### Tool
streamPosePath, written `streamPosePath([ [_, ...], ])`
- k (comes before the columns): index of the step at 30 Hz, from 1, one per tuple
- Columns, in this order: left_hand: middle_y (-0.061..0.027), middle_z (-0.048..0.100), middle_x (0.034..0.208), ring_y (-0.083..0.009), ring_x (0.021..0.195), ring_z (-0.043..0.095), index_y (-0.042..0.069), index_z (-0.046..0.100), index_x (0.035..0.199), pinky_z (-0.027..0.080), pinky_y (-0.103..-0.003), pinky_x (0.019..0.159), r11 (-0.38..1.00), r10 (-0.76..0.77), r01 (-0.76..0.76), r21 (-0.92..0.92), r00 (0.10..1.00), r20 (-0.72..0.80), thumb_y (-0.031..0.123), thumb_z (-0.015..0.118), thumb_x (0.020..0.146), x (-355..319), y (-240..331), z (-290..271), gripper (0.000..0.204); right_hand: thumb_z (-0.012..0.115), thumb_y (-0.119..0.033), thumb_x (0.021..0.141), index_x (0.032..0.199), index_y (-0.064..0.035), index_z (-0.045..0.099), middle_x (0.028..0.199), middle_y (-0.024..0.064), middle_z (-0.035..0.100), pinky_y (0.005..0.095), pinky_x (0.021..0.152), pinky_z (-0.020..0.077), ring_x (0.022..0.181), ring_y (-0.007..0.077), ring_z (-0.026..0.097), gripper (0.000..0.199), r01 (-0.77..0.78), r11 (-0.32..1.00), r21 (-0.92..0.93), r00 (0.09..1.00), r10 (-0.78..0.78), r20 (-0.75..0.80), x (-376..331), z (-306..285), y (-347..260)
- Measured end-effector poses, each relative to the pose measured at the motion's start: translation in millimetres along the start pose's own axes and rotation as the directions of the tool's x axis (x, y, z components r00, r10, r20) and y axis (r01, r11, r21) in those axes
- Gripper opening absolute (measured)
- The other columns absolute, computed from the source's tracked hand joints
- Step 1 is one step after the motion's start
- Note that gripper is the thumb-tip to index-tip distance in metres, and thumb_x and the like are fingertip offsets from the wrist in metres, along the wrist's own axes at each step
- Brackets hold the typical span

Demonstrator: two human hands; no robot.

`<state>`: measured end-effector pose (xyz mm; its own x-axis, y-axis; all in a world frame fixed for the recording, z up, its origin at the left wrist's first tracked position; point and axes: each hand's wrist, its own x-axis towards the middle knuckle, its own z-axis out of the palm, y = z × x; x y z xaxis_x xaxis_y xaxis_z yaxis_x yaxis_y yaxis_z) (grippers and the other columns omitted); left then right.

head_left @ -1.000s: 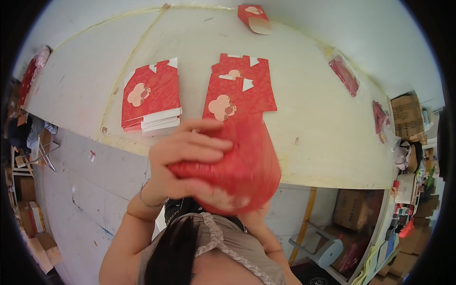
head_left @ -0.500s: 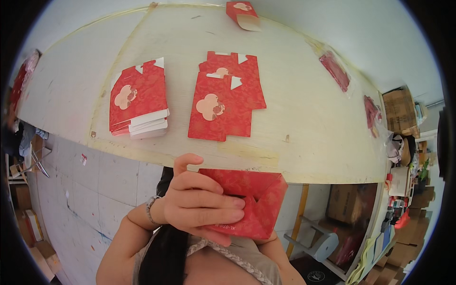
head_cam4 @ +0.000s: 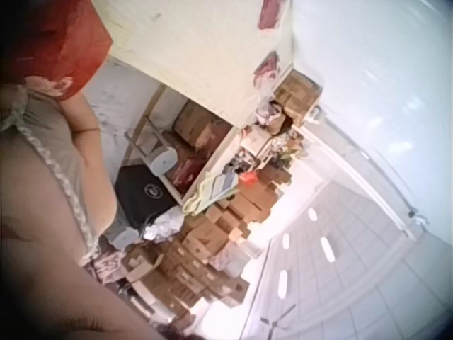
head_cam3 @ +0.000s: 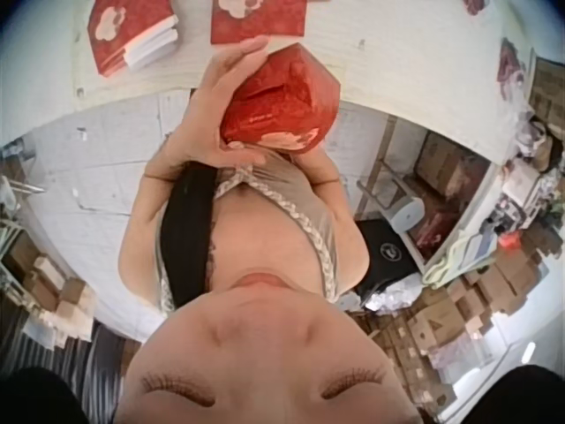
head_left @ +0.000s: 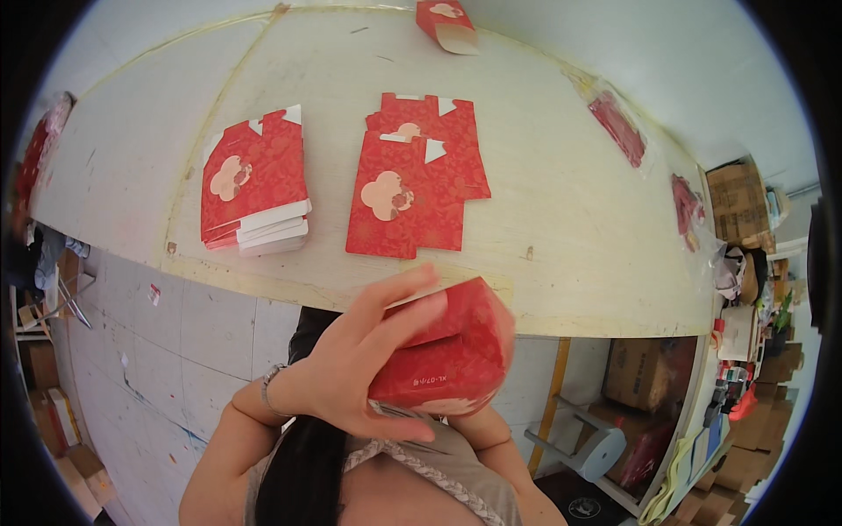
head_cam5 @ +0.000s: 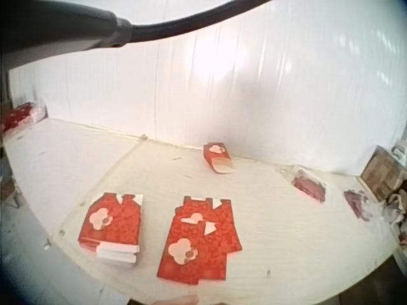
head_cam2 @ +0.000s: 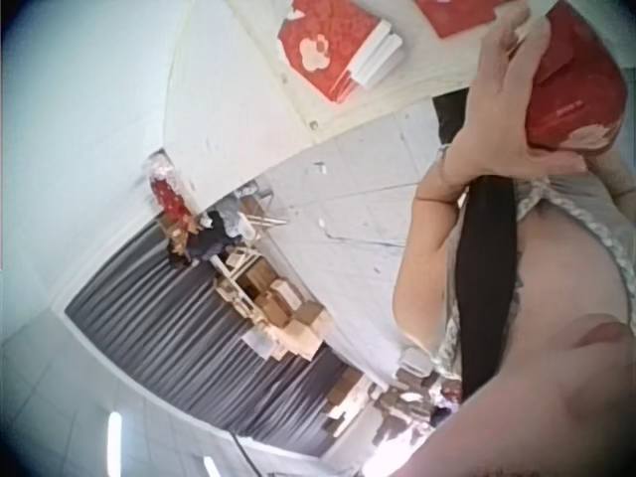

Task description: The person assembles small red gift boxes by placing candies and a gold chain into them, then folding and closing the boxes. The person also assembles red paper bags by folding and taping them.

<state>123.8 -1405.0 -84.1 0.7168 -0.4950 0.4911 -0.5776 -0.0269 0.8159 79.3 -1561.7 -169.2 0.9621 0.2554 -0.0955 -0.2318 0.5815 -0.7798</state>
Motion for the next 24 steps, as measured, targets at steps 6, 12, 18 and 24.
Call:
streamPosePath([
  [6, -0.0221, 0.035, 0.143, -0.0351, 0.125, 0.043, -0.001, 0.023, 0.142, 0.033, -0.040, 0.104, 0.986, -0.136, 0.117, 0.119, 0.976, 0.169, 0.034, 0.079, 0.068, 1, -9, -2, 0.100, 0.061, -0.026, 0.090, 0.146, -0.0122, 0.020, 0.146, 0.0093, 0.032, 0.0394, 0.107, 0.0336, 0.133, 0.0239, 0.034, 0.071, -0.017, 0.999, -0.031, 1.000, 0.017, 0.001, 4, 1, -6],
  [12, -0.0226, 0.037, 0.141, -0.0364, 0.121, 0.047, 0.000, 0.024, 0.142, 0.037, -0.038, 0.101, 0.934, -0.357, 0.346, 0.088, 0.903, 0.238, 0.031, 0.074, 0.073, 7, -2, -10, 0.091, 0.057, -0.021, 0.092, 0.145, -0.0107, 0.024, 0.144, 0.0099, 0.035, 0.0390, 0.107, 0.0334, 0.132, 0.0236, 0.036, 0.063, 0.017, 0.989, -0.150, 1.000, -0.014, 0.023, 2, -1, -4],
  [18, -0.0161, 0.033, 0.146, -0.0294, 0.125, 0.044, 0.003, 0.018, 0.145, 0.037, -0.037, 0.101, 0.889, -0.436, 0.438, 0.135, 0.899, -0.046, 0.038, 0.062, 0.084, 51, -68, -55, 0.083, 0.053, -0.014, 0.093, 0.131, -0.0038, 0.048, 0.132, 0.0108, 0.049, 0.0354, 0.099, 0.0398, 0.120, 0.0209, 0.047, 0.040, 0.013, 0.805, -0.593, 0.985, -0.112, -0.130, 28, -46, -18],
  [24, -0.0257, 0.021, 0.148, -0.0325, 0.131, 0.035, -0.012, 0.001, 0.141, 0.033, -0.034, 0.103, 0.800, -0.565, 0.591, 0.105, 0.801, -0.201, 0.038, 0.058, 0.088, 110, -135, -52, 0.093, 0.067, -0.022, 0.083, 0.131, 0.0008, 0.042, 0.102, 0.0167, 0.060, 0.0359, 0.078, 0.0475, 0.095, 0.0282, 0.057, 0.058, -0.322, -0.052, -0.945, 0.850, -0.455, -0.264, 114, -72, -34],
])
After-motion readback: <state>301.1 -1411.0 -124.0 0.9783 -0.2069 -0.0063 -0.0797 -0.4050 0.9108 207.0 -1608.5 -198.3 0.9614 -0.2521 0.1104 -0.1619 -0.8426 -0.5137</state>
